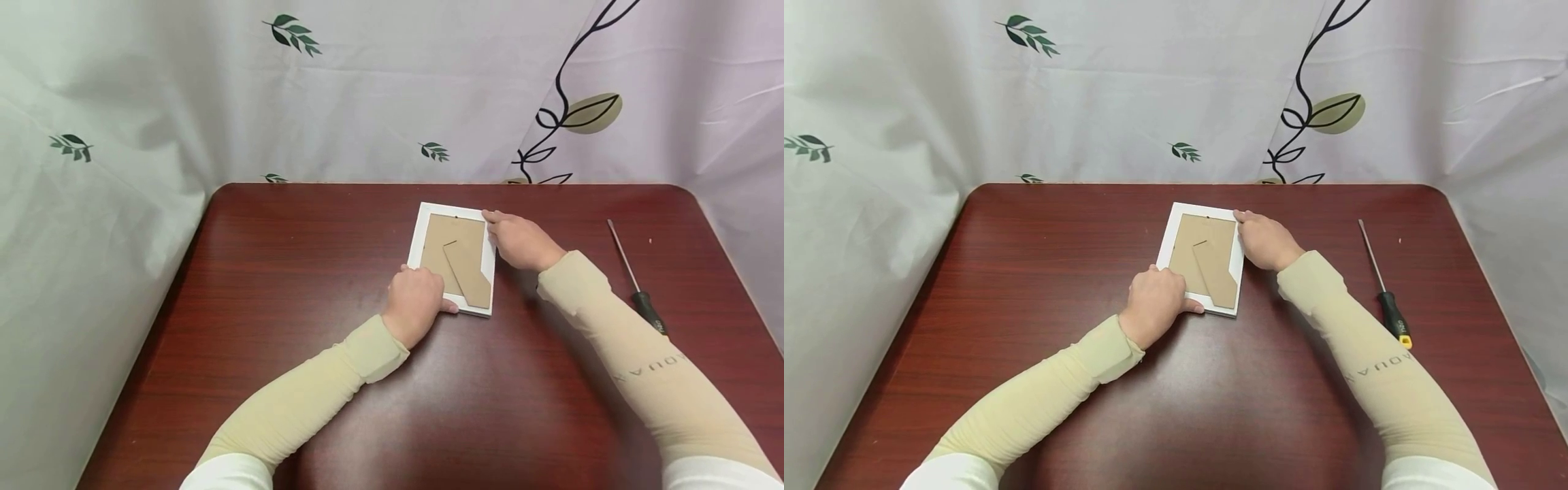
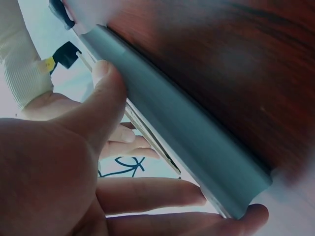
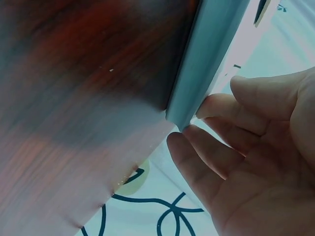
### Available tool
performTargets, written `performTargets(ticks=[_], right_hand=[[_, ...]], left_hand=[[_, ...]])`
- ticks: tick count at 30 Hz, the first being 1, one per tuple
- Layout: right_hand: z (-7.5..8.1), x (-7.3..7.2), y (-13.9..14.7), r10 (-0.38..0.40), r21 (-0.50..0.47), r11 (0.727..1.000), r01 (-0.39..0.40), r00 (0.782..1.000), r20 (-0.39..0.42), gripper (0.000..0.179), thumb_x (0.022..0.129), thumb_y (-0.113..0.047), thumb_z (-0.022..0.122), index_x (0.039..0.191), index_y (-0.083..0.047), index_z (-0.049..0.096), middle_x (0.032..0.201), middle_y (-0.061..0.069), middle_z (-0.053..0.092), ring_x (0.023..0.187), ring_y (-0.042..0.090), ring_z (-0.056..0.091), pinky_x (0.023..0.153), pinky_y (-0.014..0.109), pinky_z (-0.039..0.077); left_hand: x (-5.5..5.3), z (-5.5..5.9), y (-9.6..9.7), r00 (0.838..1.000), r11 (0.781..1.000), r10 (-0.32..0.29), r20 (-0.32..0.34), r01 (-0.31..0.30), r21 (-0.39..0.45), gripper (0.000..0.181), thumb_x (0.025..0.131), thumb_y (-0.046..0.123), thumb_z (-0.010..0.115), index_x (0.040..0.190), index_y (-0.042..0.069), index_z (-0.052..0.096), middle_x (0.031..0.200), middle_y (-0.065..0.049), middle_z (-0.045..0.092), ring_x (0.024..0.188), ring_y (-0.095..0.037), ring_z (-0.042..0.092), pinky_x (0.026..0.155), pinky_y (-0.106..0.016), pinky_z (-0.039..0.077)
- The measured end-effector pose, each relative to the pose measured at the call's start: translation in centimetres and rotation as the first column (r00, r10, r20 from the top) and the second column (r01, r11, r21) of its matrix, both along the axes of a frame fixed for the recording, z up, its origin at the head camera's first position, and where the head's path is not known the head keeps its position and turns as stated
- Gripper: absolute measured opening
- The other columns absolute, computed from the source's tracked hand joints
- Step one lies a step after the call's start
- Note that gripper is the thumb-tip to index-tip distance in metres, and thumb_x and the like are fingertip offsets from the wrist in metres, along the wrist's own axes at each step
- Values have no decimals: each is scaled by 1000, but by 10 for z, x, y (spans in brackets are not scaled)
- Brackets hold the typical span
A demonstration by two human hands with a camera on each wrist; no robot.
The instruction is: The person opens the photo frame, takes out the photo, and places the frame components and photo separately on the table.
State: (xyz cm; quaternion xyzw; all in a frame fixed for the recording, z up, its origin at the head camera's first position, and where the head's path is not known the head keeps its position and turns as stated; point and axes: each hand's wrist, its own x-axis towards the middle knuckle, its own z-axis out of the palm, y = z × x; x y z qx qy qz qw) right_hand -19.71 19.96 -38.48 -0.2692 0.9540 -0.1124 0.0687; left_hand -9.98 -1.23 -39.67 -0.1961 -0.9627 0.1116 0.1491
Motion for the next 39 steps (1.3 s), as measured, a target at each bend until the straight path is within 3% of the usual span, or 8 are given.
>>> performTargets(ticks=[5, 8, 12, 17, 22, 30, 35, 39], right_hand=[[-1, -3, -2, 4, -4, 1000, -4, 1000, 2, 35, 100, 0, 47, 130, 17, 58, 147, 30, 45, 137, 44, 43, 111, 53, 36], [-1, -4, -2, 11, 4, 1000, -11, 1000, -5, 35, 100, 0, 47, 130, 17, 57, 147, 30, 45, 137, 44, 43, 112, 52, 36], [-1, -6, -3, 2, 6, 1000, -2, 1000, 6, 37, 101, 0, 46, 133, 17, 55, 149, 30, 44, 138, 44, 42, 113, 52, 35], [-2, -7, -4, -8, -1, 1000, 8, 1000, 23, 38, 102, 0, 43, 135, 17, 52, 150, 30, 42, 140, 45, 39, 115, 51, 32], [-4, -7, -6, -16, -14, 1000, 16, 999, 29, 38, 103, -1, 40, 135, 18, 52, 151, 29, 41, 140, 44, 38, 116, 51, 31], [-6, -5, -4, -29, -43, 999, 30, 999, 31, 38, 102, -1, 45, 135, 18, 51, 152, 29, 40, 141, 44, 37, 116, 51, 31], [-8, -6, -1, -56, -123, 990, 65, 995, 80, 47, 102, -6, 49, 141, 18, 43, 156, 29, 34, 143, 43, 34, 116, 52, 28], [-5, -7, 5, -110, -193, 973, 124, 991, 80, 48, 100, -8, 53, 141, 15, 46, 155, 27, 37, 140, 43, 38, 115, 54, 31]], left_hand=[[3, -3, 6, 998, 999, 26, -61, -28, -33, 61, 51, 80, 68, 66, 22, 78, 63, -6, 70, 68, -24, 74, 39, -27, 48], [5, -4, 10, 996, 997, 53, -73, -56, -48, 65, 50, 82, 65, 69, 21, 79, 69, -11, 73, 69, -23, 74, 37, -25, 46], [8, -5, 15, 995, 995, 76, -71, -81, -57, 68, 52, 82, 63, 74, 21, 81, 78, -17, 74, 70, -22, 75, 37, -24, 44], [10, -5, 19, 996, 995, 77, -36, -79, -56, 60, 59, 80, 61, 70, 25, 79, 76, -14, 74, 77, -25, 76, 37, -24, 45], [10, -5, 20, 995, 995, 76, -61, -80, -63, 61, 58, 82, 59, 68, 26, 79, 73, -12, 74, 77, -25, 76, 36, -24, 44], [13, -6, 3, 994, 1000, -11, -111, 8, -30, 70, 62, 84, 64, 72, 17, 79, 78, -11, 75, 68, -19, 74, 39, -25, 46], [15, -2, -20, 997, 993, -70, -29, 73, 98, 67, 61, 74, 77, 81, 10, 70, 70, -4, 68, 50, -16, 64, 40, -30, 47], [17, -1, -36, 993, 977, -112, 37, 103, 186, 69, 61, 64, 85, 94, 7, 65, 76, -5, 60, 51, -20, 62, 40, -33, 47]])
